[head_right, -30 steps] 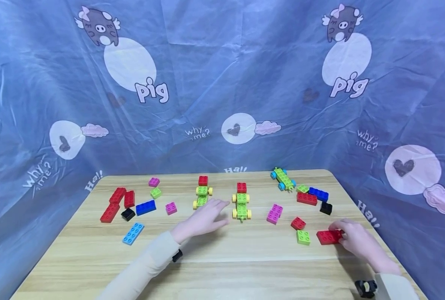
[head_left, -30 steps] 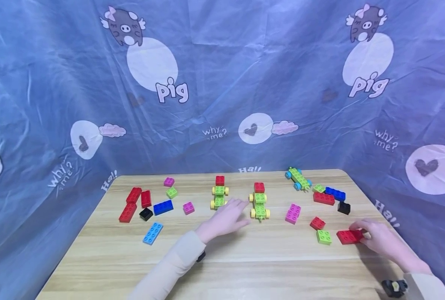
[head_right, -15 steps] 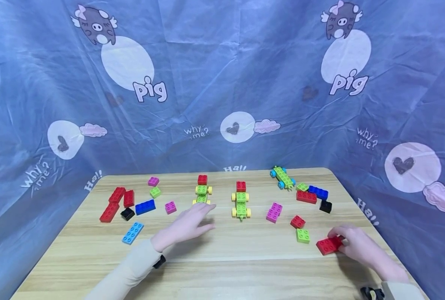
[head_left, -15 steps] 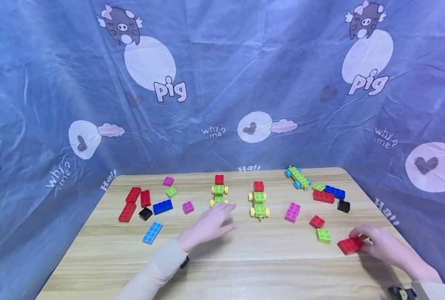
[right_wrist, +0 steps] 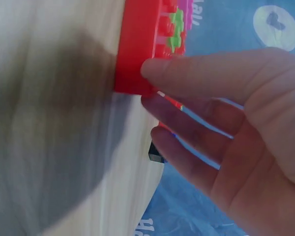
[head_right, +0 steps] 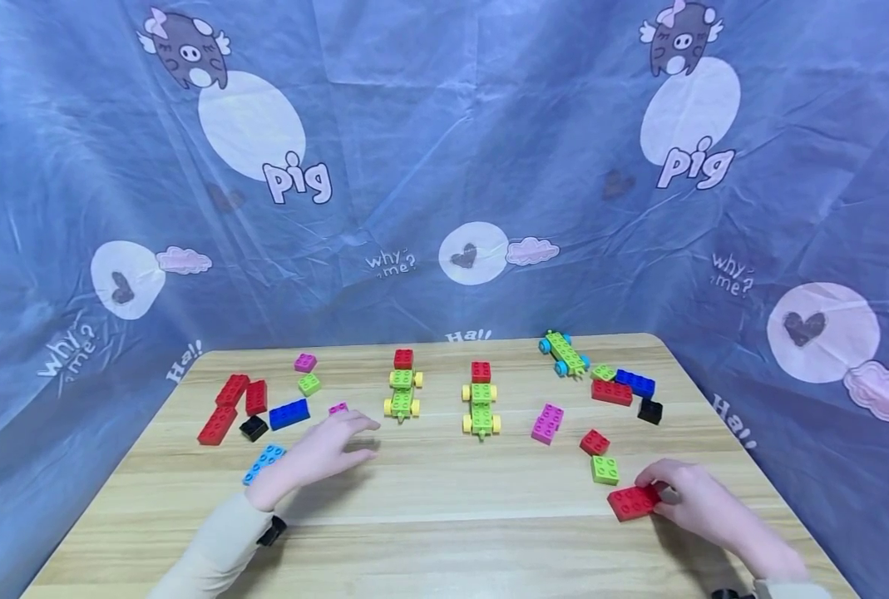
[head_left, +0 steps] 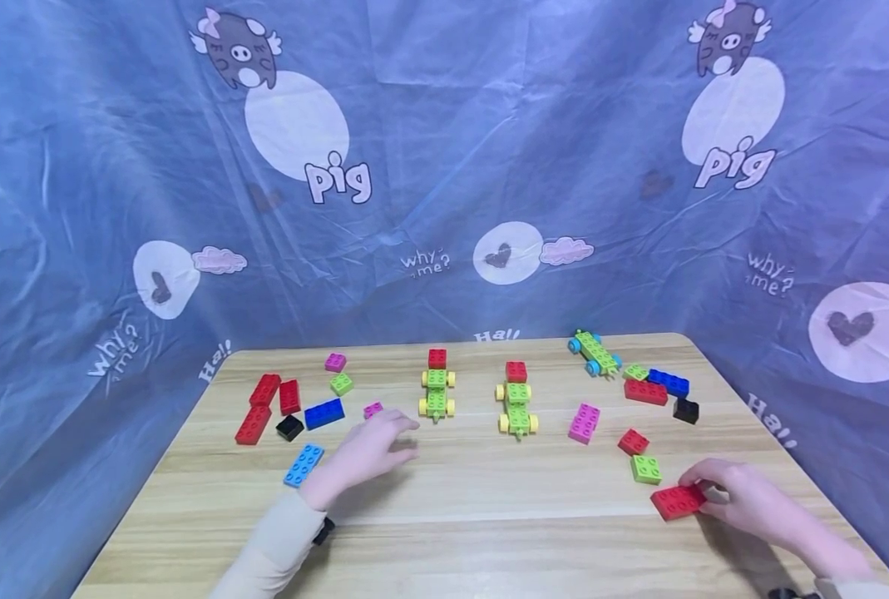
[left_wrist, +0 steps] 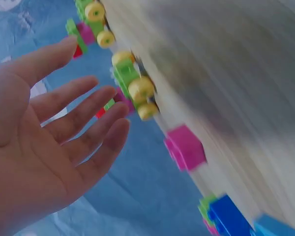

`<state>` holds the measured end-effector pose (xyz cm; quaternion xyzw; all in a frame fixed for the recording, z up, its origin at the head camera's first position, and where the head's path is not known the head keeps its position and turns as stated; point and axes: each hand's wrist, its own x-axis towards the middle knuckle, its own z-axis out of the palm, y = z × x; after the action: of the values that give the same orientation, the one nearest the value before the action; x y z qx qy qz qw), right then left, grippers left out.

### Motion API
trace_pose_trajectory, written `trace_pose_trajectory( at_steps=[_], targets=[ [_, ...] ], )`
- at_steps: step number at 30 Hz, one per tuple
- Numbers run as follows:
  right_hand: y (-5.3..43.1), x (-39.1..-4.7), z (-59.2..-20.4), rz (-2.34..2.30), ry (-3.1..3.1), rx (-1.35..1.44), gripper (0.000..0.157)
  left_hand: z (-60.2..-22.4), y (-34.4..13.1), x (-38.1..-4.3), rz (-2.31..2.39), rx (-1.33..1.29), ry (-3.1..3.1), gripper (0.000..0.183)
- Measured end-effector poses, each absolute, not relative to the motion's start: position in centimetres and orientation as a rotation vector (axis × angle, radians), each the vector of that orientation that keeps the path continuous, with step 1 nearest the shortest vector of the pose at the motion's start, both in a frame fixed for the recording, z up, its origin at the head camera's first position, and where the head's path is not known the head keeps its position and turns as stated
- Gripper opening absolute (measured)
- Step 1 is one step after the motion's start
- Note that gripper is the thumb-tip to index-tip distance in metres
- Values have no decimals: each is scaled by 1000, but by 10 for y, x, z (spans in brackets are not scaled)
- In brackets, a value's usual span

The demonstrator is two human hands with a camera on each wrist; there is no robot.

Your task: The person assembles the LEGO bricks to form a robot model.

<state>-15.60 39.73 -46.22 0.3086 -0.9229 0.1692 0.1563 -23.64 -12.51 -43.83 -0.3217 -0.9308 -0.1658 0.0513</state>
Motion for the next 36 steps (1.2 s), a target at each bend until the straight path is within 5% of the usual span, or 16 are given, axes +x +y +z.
trace_pose_trajectory(
  at_steps=[27,36],
  targets=[
    [330,-157,-455,511,-2696,1012,27,-428,-209,-224,-82,-412,-3005,32],
    [304,-165,-452,509,-2744,1018,23,-432,-220,-221,-47,-291,-3177,54]
  ],
)
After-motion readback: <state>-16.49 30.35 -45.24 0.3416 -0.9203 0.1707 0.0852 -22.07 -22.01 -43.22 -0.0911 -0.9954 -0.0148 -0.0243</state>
